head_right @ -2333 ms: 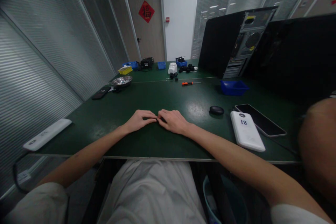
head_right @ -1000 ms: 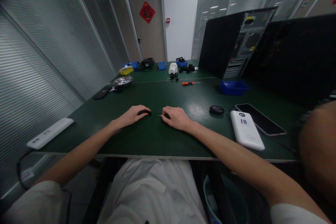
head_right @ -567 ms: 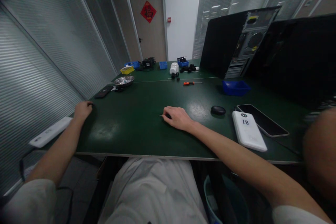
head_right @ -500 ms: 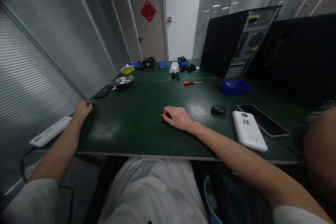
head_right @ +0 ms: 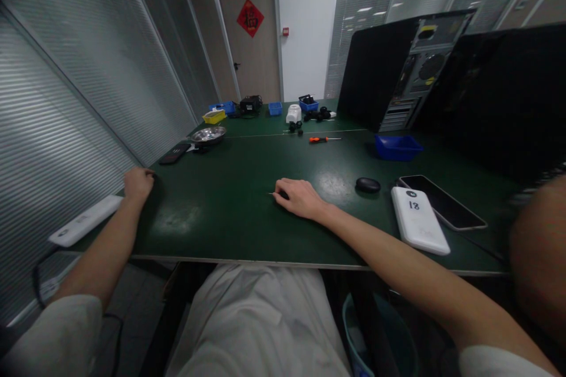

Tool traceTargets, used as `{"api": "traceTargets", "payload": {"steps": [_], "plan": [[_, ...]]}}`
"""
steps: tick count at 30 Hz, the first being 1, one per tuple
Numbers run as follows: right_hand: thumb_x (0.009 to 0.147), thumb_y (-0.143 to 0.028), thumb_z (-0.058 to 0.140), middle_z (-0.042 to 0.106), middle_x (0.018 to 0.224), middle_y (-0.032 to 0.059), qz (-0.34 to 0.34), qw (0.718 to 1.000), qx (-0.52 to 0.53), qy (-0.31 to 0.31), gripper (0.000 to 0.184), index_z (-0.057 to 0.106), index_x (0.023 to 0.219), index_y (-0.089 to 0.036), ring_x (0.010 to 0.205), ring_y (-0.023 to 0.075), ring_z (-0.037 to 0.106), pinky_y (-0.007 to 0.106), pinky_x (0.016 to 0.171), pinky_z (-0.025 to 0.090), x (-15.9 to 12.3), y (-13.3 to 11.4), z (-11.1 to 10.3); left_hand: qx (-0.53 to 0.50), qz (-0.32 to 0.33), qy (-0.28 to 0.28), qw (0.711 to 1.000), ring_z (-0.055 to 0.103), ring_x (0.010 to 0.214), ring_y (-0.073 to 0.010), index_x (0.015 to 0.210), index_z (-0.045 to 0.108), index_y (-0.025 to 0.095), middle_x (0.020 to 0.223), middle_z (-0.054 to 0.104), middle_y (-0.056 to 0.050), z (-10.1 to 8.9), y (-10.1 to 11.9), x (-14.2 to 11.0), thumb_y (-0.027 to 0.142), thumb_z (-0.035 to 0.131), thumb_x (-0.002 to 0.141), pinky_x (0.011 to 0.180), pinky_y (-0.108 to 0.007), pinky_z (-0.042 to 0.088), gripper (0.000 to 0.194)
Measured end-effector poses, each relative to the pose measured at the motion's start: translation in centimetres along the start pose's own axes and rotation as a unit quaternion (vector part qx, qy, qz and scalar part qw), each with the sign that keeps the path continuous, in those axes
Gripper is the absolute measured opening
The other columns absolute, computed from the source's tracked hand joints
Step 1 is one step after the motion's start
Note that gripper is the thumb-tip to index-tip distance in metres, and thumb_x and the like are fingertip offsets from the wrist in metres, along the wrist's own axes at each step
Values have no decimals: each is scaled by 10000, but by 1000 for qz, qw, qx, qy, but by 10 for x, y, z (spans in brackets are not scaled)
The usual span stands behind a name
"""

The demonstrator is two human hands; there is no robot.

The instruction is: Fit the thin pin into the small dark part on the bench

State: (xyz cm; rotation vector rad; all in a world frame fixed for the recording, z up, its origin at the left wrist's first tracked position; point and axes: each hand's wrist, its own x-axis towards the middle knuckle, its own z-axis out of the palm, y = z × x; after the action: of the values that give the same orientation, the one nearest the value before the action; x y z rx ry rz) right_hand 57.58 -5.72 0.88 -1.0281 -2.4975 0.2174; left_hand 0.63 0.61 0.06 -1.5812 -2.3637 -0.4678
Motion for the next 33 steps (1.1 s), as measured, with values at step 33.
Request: {"api": "traceTargets", "payload": {"steps": [33], "plan": [[995, -344, 539, 678, 978, 32, -2, 1000, 3, -9, 153, 619, 994, -214, 797, 160, 606, 272, 700, 373, 0, -1, -1, -89, -106, -9, 990, 551, 795, -212, 982, 744, 48, 770, 651, -74, -2, -2, 1, 251, 694, 831, 851, -336, 437, 259]]}}
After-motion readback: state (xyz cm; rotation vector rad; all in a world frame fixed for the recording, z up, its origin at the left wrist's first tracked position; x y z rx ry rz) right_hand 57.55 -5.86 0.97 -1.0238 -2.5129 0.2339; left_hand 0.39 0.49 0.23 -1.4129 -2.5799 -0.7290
